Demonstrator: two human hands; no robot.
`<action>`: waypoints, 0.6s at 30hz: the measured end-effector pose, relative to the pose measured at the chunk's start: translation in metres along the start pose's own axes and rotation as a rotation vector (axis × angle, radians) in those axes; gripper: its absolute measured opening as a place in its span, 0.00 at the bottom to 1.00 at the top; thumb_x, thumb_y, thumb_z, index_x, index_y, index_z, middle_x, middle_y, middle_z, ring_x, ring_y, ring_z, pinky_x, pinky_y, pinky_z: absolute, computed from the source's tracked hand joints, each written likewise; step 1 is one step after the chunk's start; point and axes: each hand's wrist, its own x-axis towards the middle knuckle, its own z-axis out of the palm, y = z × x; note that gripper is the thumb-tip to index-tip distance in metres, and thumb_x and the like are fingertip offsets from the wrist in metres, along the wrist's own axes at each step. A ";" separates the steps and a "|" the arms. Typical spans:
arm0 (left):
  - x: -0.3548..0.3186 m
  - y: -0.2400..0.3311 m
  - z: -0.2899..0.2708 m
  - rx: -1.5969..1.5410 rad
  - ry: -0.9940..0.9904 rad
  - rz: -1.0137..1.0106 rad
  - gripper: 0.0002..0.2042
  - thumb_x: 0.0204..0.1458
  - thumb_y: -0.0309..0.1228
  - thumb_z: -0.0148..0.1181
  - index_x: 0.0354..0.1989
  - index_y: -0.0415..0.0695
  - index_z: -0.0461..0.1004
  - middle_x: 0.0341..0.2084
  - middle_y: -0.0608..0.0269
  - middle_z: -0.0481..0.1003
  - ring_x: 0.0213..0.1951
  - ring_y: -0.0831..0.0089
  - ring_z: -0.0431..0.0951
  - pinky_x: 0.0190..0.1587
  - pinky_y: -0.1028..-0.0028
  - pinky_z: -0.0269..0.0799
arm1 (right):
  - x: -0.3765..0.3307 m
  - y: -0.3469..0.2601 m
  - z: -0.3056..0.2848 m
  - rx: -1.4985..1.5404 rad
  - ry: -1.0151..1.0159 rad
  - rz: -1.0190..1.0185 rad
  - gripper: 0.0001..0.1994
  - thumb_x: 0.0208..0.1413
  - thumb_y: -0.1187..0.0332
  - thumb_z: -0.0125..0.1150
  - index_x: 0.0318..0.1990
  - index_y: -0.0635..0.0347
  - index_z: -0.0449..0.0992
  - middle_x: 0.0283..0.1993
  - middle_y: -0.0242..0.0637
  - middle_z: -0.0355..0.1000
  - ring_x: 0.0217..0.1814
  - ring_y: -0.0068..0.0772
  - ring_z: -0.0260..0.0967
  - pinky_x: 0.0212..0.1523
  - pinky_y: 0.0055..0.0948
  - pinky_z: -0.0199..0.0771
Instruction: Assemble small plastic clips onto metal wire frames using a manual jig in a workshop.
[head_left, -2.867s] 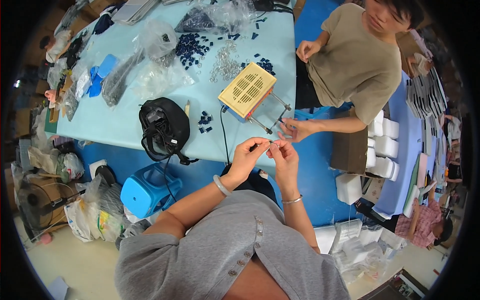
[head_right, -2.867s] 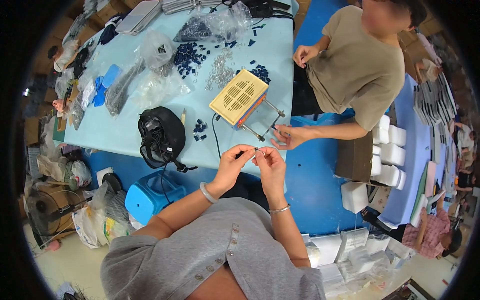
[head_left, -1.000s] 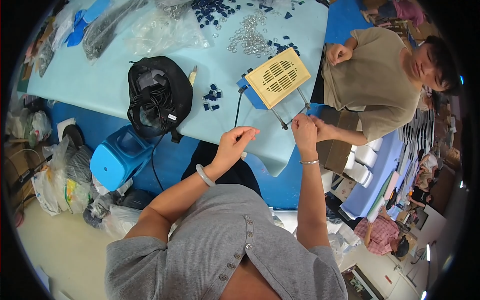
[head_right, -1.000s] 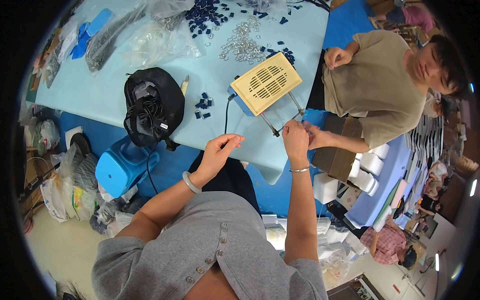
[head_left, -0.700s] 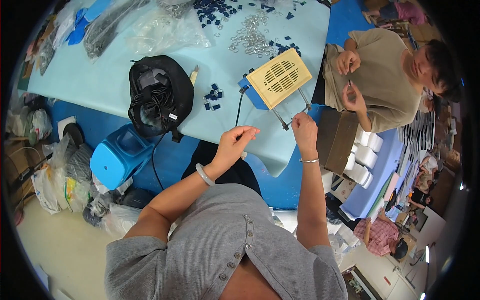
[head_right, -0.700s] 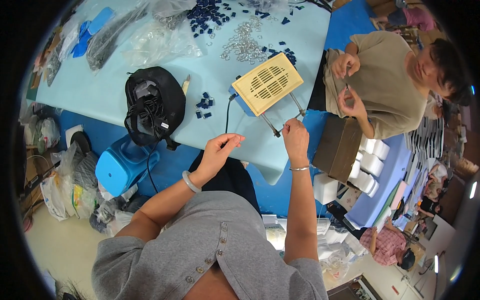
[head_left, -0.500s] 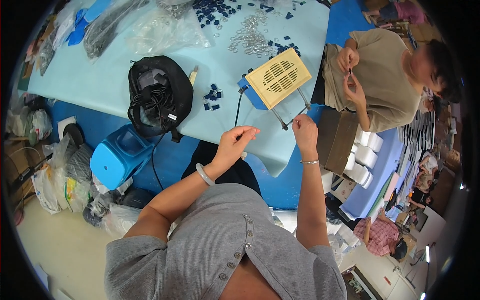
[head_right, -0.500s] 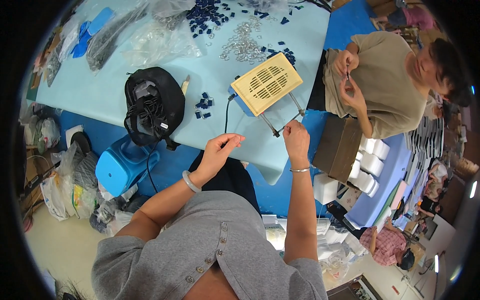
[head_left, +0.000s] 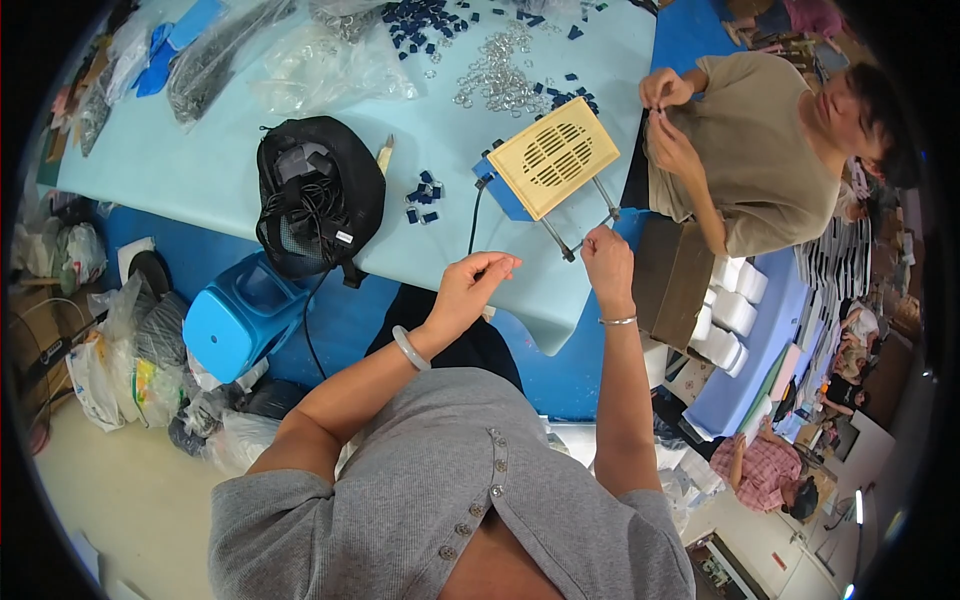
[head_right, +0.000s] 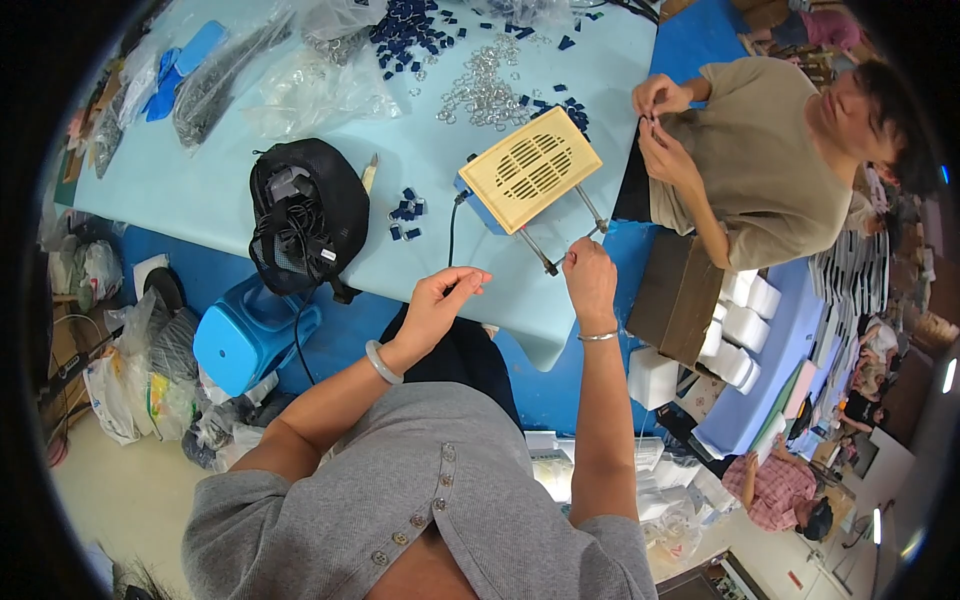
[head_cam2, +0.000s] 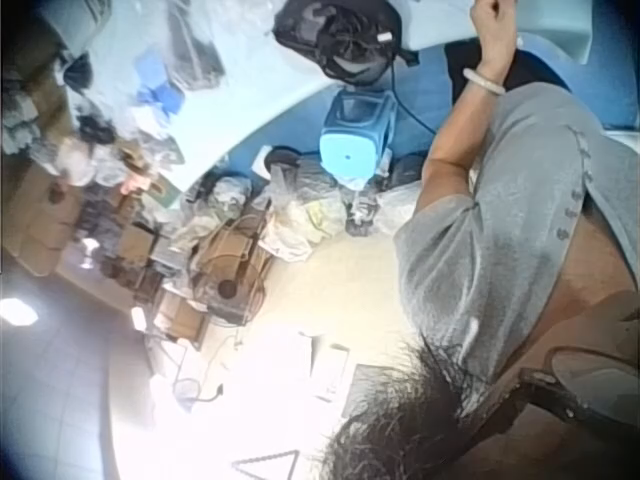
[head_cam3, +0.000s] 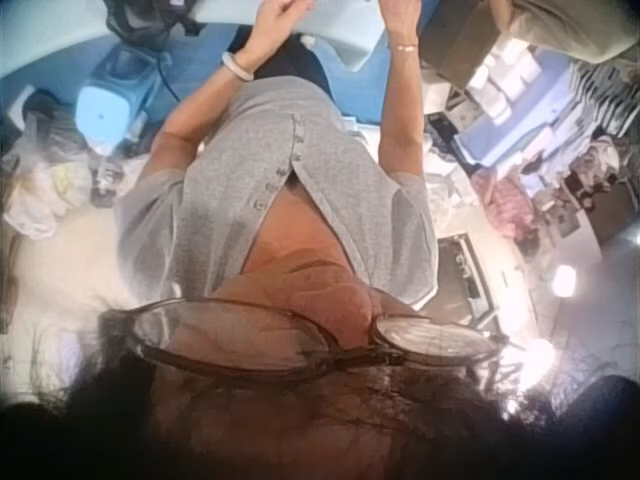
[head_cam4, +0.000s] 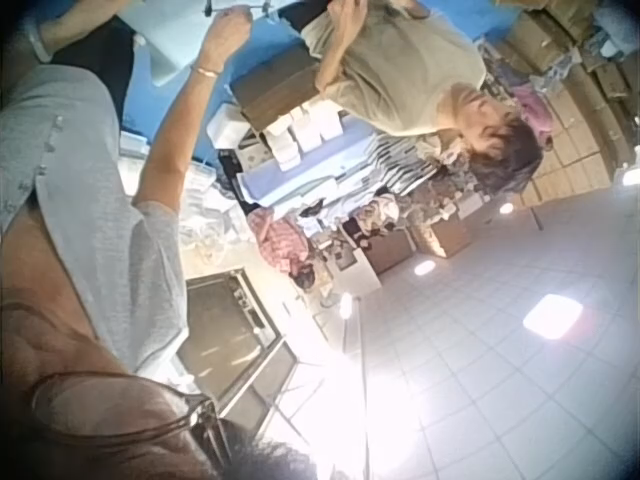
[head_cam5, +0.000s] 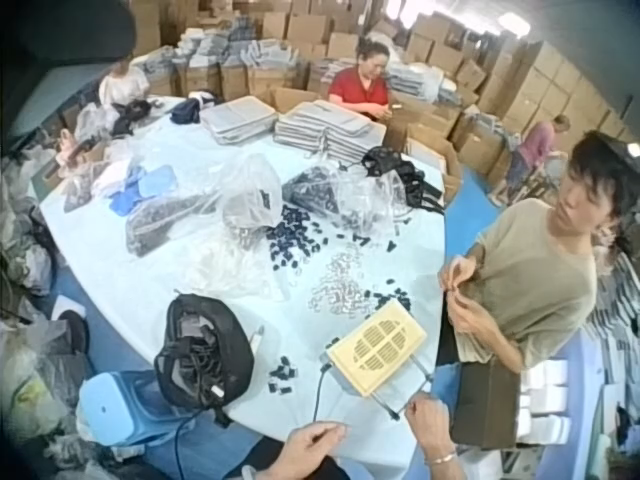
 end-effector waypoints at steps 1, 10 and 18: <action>0.000 0.000 0.000 0.002 -0.006 0.003 0.12 0.56 0.33 0.53 0.40 0.37 0.75 0.32 0.67 0.75 0.35 0.81 0.70 0.42 0.80 0.65 | 0.001 -0.001 -0.001 0.014 0.003 0.000 0.04 0.42 0.74 0.59 0.26 0.60 0.69 0.25 0.42 0.70 0.28 0.46 0.69 0.27 0.38 0.70; 0.009 0.005 0.006 -0.041 -0.003 0.063 0.10 0.54 0.30 0.55 0.40 0.38 0.75 0.30 0.68 0.75 0.30 0.85 0.68 0.34 0.83 0.63 | -0.006 -0.022 -0.032 1.426 -0.102 0.521 0.05 0.54 0.70 0.56 0.32 0.62 0.72 0.23 0.25 0.64 0.24 0.14 0.57 0.25 0.15 0.57; 0.020 0.064 0.035 0.044 -0.013 0.155 0.08 0.49 0.27 0.59 0.38 0.39 0.75 0.27 0.73 0.73 0.24 0.87 0.59 0.25 0.85 0.56 | -0.030 -0.083 -0.063 1.633 -0.102 0.336 0.07 0.56 0.68 0.56 0.35 0.62 0.70 0.25 0.26 0.63 0.26 0.15 0.56 0.28 0.15 0.55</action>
